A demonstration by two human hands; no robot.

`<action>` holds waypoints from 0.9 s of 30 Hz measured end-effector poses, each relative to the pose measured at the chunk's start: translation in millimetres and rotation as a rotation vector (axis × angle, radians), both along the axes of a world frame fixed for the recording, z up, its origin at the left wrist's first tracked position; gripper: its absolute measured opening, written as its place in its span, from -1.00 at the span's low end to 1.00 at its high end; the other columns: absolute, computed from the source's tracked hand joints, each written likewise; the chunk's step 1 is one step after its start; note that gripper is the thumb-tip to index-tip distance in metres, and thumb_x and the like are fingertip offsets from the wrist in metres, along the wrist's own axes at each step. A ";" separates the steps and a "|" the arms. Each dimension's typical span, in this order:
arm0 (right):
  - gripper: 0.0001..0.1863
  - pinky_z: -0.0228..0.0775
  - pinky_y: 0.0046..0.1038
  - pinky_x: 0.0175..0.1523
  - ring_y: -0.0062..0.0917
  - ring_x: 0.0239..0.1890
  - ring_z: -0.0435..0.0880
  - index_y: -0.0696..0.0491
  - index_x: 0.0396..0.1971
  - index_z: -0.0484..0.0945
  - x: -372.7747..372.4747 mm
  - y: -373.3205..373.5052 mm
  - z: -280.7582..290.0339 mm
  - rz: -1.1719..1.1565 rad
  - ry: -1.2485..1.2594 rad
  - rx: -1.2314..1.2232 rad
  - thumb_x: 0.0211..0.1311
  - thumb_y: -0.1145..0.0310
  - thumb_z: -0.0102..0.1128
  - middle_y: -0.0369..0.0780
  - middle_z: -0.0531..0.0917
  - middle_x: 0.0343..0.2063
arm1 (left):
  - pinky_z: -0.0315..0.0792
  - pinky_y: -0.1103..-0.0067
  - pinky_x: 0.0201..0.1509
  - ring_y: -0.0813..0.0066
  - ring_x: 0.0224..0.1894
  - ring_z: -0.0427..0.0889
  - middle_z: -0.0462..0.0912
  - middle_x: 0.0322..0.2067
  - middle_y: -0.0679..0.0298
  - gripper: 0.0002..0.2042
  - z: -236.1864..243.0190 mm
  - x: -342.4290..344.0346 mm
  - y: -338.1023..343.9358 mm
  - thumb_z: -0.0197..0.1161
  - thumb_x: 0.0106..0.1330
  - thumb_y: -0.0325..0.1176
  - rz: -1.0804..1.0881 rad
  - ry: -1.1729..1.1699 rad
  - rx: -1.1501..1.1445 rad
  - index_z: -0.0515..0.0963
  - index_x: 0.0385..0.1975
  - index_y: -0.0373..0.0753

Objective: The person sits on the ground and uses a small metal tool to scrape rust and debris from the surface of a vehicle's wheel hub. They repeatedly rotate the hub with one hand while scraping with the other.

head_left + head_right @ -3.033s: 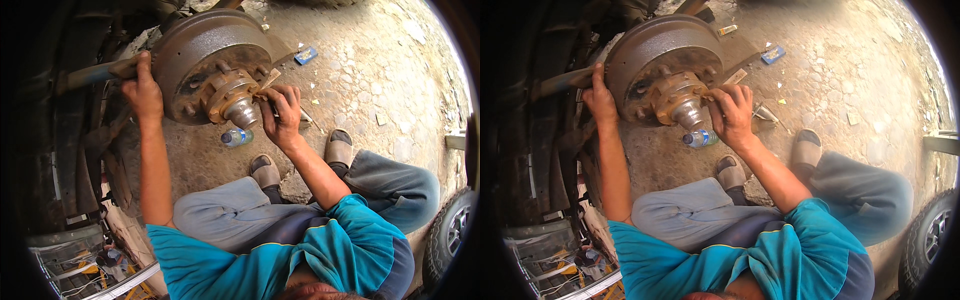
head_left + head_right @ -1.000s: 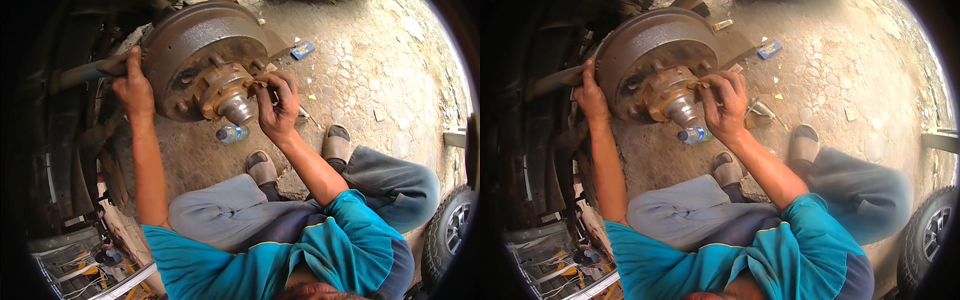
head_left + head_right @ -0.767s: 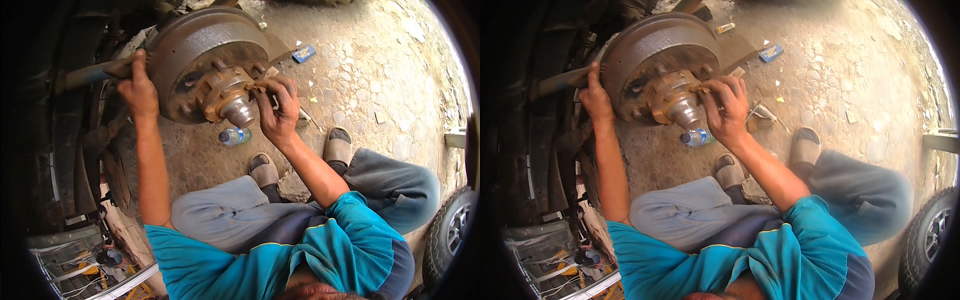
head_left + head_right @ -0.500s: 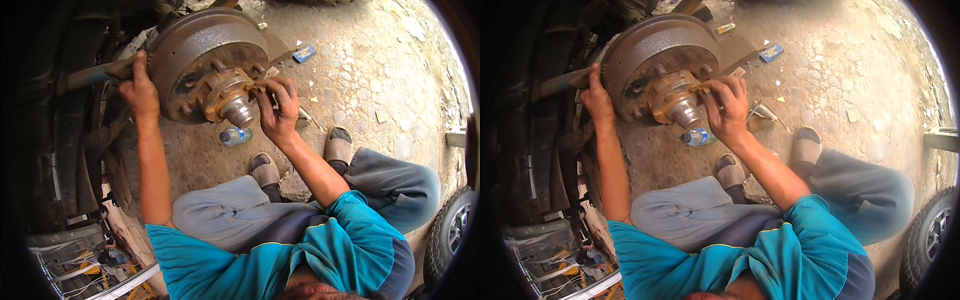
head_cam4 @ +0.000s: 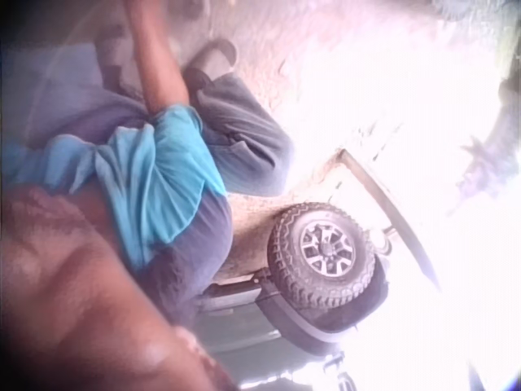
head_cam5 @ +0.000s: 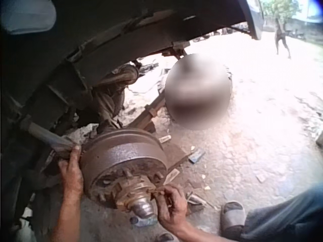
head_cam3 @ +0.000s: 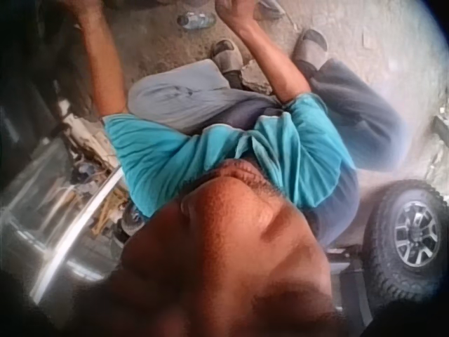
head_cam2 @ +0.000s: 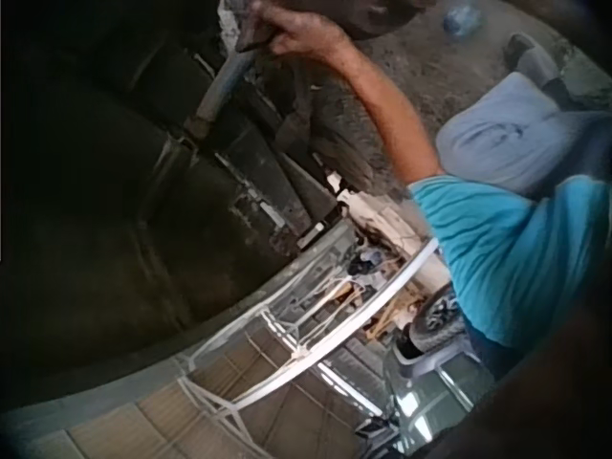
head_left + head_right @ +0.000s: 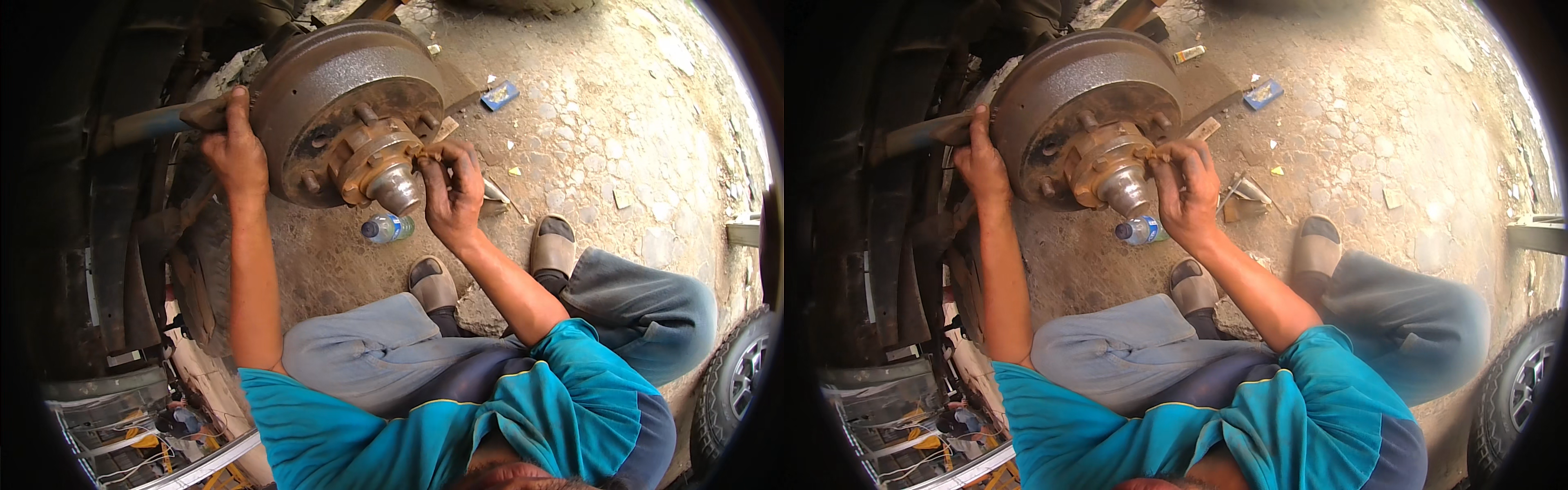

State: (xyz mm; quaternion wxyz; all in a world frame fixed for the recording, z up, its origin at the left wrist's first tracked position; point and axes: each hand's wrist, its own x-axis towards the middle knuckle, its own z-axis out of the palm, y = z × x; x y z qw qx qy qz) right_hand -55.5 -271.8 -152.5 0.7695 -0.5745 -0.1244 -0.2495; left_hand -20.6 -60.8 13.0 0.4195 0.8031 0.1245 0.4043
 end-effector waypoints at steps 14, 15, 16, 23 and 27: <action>-0.87 0.52 -0.48 -0.19 -0.47 -0.32 0.66 0.20 -0.18 0.59 13.8 -4.0 0.1 -0.042 0.013 0.018 0.30 0.64 0.27 -0.14 0.64 -0.26 | 0.47 0.54 0.05 0.58 -0.11 0.62 0.76 -0.20 0.22 -0.65 3.7 -5.3 -1.8 0.35 0.43 -0.25 -0.021 -0.005 0.012 0.69 -0.12 -0.53; -0.86 0.52 -0.48 -0.18 -0.46 -0.32 0.66 0.20 -0.17 0.59 8.7 -5.4 -3.3 -0.070 0.013 0.044 0.29 0.64 0.28 -0.14 0.64 -0.25 | 0.47 0.54 0.04 0.58 -0.12 0.62 0.76 -0.20 0.22 -0.65 -1.6 -5.8 -0.6 0.35 0.43 -0.25 -0.007 -0.005 0.060 0.69 -0.12 -0.53; -0.85 0.53 -0.49 -0.21 -0.47 -0.32 0.67 0.21 -0.16 0.59 7.7 -6.8 -5.7 -0.072 -0.003 0.020 0.29 0.64 0.28 -0.13 0.63 -0.24 | 0.47 0.53 0.05 0.56 -0.12 0.62 0.76 -0.20 0.21 -0.65 -1.5 -4.4 2.0 0.36 0.43 -0.25 -0.056 -0.023 0.093 0.69 -0.13 -0.52; -0.84 0.54 -0.48 -0.29 -0.45 -0.35 0.67 0.22 -0.18 0.58 3.4 -4.9 3.6 -0.034 -0.053 -0.133 0.26 0.66 0.28 -0.10 0.62 -0.22 | 0.49 0.53 0.07 0.53 -0.12 0.65 0.75 -0.21 0.20 -0.67 1.0 -4.4 0.0 0.34 0.43 -0.24 -0.050 -0.005 -0.060 0.70 -0.15 -0.49; -0.83 0.55 -0.42 -0.24 -0.41 -0.31 0.69 0.22 -0.18 0.59 8.3 -10.4 6.5 -0.049 -0.041 -0.175 0.23 0.66 0.30 -0.09 0.62 -0.24 | 0.49 0.53 0.05 0.52 -0.12 0.66 0.76 -0.22 0.19 -0.64 4.0 -0.2 -2.7 0.33 0.44 -0.22 -0.047 -0.037 -0.048 0.71 -0.13 -0.50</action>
